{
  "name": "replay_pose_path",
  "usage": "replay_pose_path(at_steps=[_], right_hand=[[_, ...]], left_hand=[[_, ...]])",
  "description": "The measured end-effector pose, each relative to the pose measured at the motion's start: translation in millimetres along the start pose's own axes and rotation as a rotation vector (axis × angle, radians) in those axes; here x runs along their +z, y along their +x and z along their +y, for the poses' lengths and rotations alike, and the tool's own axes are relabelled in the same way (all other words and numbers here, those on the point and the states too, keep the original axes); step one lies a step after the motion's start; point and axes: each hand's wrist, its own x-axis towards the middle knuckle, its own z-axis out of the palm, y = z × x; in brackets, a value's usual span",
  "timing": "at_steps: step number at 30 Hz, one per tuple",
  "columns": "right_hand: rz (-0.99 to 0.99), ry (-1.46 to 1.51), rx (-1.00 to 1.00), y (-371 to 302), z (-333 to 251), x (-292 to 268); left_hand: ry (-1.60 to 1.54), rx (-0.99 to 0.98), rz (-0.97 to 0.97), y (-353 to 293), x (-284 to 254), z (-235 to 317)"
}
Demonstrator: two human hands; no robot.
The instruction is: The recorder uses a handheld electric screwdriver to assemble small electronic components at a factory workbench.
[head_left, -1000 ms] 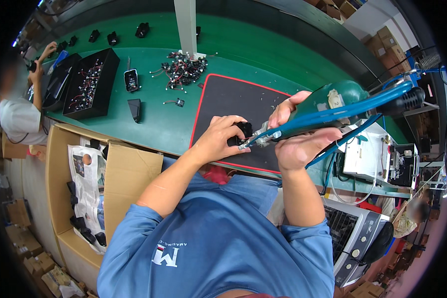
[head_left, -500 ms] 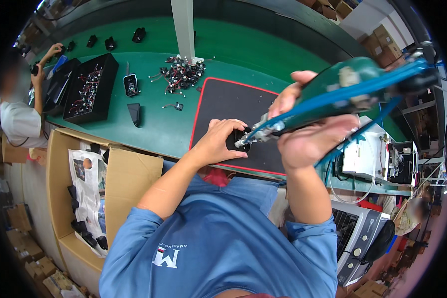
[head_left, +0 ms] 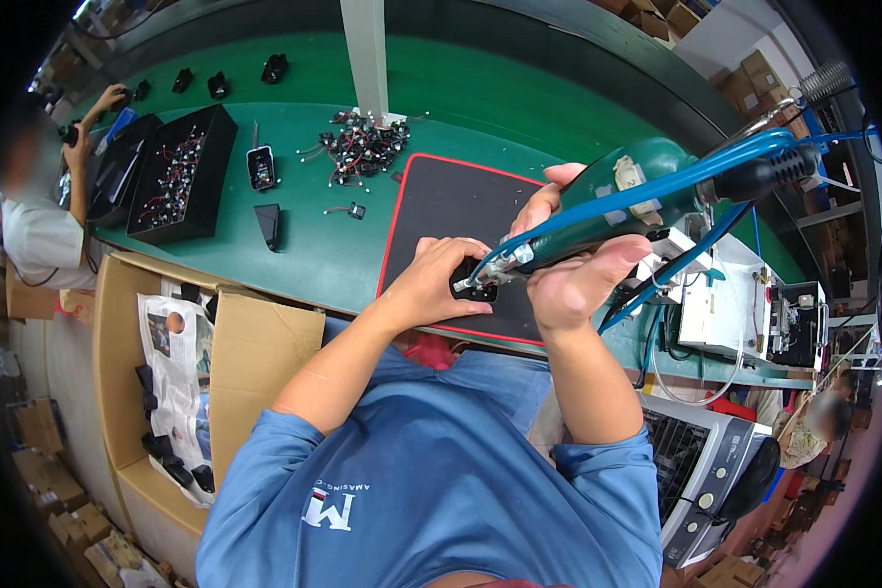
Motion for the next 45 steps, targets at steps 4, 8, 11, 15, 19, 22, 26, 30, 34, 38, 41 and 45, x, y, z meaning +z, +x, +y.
replay_pose_path(at_steps=[4,8,11,15,19,22,26,30,34,38,41,45], right_hand=[[-0.004,-0.011,0.018,-0.6,0.2,-2.1],[-0.002,-0.023,0.015,-2.2,6.1,-3.3],[-0.022,0.001,0.021,-3.8,14.6,-5.2],[-0.043,0.073,0.057,-3.0,20.1,-2.5],[0.065,0.194,-0.017,24.0,0.0,-7.2],[-0.08,0.309,-0.236,49.0,-67.0,-21.2],[0.083,0.126,-0.255,36.9,-92.9,-24.6],[0.072,-0.125,-0.196,2.4,-57.3,-47.3],[0.063,-0.157,-0.099,-21.7,-38.2,-59.4],[0.313,-0.861,-0.61,-47.3,-49.6,-60.1],[-0.197,-0.764,-0.69,-70.4,-46.0,-54.5],[-0.467,-0.573,0.039,-41.1,49.1,10.6]], left_hand=[[0.012,0.012,0.02,-1.1,1.7,-0.8],[0.005,0.009,0.016,-1.0,0.3,-1.2],[-0.008,-0.001,-0.005,0.0,-0.8,-4.1],[-0.014,-0.034,-0.028,1.9,-2.8,-6.7],[0.075,0.052,-0.073,5.1,-0.6,-7.4],[0.062,0.0,-0.119,19.9,-16.9,-6.1],[0.413,0.067,-0.034,107.9,-55.0,-29.9],[0.575,-0.04,-0.067,213.6,-75.8,-101.9],[0.613,-0.25,-0.194,253.5,-92.4,-155.9],[0.634,-0.142,-0.181,232.4,-105.3,-153.7],[0.326,0.012,-0.081,199.7,-129.4,-101.2],[0.01,-0.21,0.209,78.2,-193.4,-14.4]])
